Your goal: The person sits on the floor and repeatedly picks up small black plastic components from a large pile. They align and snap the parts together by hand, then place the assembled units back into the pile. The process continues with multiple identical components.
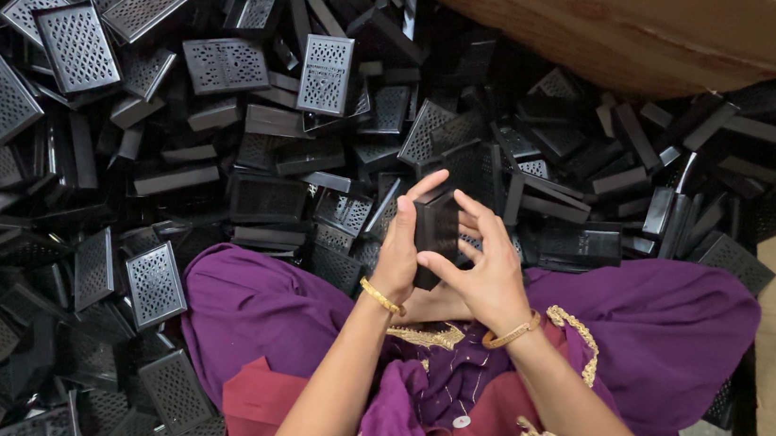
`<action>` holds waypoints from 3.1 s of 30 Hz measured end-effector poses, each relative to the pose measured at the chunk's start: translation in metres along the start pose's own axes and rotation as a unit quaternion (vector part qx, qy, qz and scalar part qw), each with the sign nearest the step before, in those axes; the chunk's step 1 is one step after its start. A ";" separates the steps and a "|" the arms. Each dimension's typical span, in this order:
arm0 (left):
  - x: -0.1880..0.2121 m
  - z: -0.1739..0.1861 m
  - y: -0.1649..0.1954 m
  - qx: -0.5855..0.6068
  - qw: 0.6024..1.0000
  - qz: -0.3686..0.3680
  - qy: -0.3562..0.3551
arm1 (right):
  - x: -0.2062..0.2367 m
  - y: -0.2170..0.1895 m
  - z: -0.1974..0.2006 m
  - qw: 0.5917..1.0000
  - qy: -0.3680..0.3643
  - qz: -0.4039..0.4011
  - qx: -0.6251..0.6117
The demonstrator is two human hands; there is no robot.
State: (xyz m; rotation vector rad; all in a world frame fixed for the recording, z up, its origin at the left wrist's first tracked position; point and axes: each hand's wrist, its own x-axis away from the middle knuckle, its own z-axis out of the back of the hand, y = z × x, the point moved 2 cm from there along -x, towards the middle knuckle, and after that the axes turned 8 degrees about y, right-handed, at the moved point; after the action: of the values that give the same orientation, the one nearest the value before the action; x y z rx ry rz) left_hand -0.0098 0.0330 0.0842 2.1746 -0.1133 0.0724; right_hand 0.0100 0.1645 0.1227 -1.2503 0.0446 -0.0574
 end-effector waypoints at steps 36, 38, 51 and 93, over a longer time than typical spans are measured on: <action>-0.033 0.070 -0.014 -0.117 0.935 -0.176 0.284 | -0.022 -0.042 0.001 0.978 -0.075 0.148 0.125; -0.051 0.098 -0.007 -0.271 0.884 -0.228 0.305 | -0.079 -0.067 0.021 0.948 -0.049 0.268 0.162; -0.121 0.197 -0.020 -0.407 0.858 -0.191 0.249 | -0.117 -0.013 0.012 0.961 0.053 0.133 0.239; -0.011 0.025 -0.001 0.030 0.997 0.006 0.077 | 0.000 -0.016 -0.013 0.998 -0.043 0.009 -0.036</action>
State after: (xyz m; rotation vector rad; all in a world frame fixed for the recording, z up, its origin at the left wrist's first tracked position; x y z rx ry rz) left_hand -0.0208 0.0136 0.0675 2.2196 -0.0350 0.2530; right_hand 0.0090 0.1469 0.1340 -1.3224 -0.0170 0.0138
